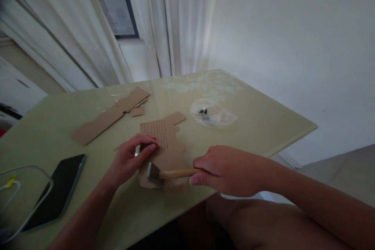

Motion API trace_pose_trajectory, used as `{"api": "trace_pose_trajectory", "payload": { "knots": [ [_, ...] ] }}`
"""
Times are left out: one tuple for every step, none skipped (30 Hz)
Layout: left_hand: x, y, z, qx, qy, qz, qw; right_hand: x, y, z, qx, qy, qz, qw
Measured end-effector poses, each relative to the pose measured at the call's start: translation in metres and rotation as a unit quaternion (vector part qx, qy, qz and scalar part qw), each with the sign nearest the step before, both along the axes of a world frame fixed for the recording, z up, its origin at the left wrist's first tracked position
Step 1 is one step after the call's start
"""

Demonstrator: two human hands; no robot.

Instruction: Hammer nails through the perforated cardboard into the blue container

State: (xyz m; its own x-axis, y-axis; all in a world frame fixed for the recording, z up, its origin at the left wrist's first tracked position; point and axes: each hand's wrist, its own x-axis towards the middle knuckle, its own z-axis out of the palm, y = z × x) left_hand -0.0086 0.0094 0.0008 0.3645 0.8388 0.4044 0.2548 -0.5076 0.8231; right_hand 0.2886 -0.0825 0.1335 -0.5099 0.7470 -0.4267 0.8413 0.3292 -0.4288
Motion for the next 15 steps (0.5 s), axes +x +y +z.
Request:
{"api": "trace_pose_trajectory", "payload": {
  "knots": [
    [0.0000,0.0001,-0.0006,-0.003,0.000,-0.002,1.000,0.0001,-0.0001,0.0000,0.000,-0.002,0.000,1.000],
    [0.0000,0.0001,-0.0010,-0.006,0.000,-0.004,1.000,0.0002,-0.0001,0.0000,0.001,-0.003,0.000,1.000],
    [0.0002,-0.0001,-0.0012,-0.008,0.001,-0.007,1.000,0.0002,0.0000,0.0000,0.002,-0.004,0.001,1.000],
    [0.0005,-0.0004,-0.0012,-0.010,0.003,-0.010,1.000,0.0001,0.0001,-0.0001,0.004,-0.002,0.004,1.000],
    [0.0008,-0.0006,-0.0011,-0.011,0.003,-0.012,1.000,0.0000,0.0002,0.0000,0.005,-0.001,0.006,1.000],
    [0.0011,-0.0009,-0.0009,-0.011,0.003,-0.012,1.000,-0.0001,0.0003,0.0000,0.005,-0.001,0.008,1.000],
    [0.0013,-0.0011,-0.0007,-0.011,0.003,-0.012,1.000,-0.0002,0.0004,0.0000,0.005,-0.001,0.008,1.000],
    [0.0015,-0.0013,-0.0005,-0.010,0.001,-0.012,1.000,-0.0003,0.0005,0.0000,0.004,-0.002,0.007,1.000],
    [0.0017,-0.0014,-0.0004,-0.009,-0.001,-0.011,1.000,-0.0004,0.0005,0.0000,0.003,-0.003,0.006,1.000],
    [0.0018,-0.0015,-0.0003,-0.010,-0.003,-0.010,1.000,-0.0003,0.0005,-0.0001,0.002,-0.003,0.004,1.000],
    [0.0018,-0.0015,-0.0004,-0.011,-0.004,-0.008,1.000,-0.0001,0.0004,-0.0003,0.002,-0.003,0.003,1.000],
    [0.0018,-0.0015,-0.0004,-0.014,-0.005,-0.005,1.000,0.0002,0.0002,-0.0006,0.001,-0.001,0.002,1.000],
    [0.0017,-0.0015,-0.0005,-0.017,-0.005,-0.001,1.000,0.0006,0.0001,-0.0010,0.000,0.001,0.000,1.000],
    [0.0017,-0.0015,-0.0006,-0.020,-0.004,0.005,1.000,0.0009,0.0000,-0.0013,-0.001,0.004,0.000,1.000],
    [0.0017,-0.0016,-0.0007,-0.023,-0.004,0.010,1.000,0.0012,-0.0002,-0.0016,-0.001,0.006,0.000,1.000]
  ]
}}
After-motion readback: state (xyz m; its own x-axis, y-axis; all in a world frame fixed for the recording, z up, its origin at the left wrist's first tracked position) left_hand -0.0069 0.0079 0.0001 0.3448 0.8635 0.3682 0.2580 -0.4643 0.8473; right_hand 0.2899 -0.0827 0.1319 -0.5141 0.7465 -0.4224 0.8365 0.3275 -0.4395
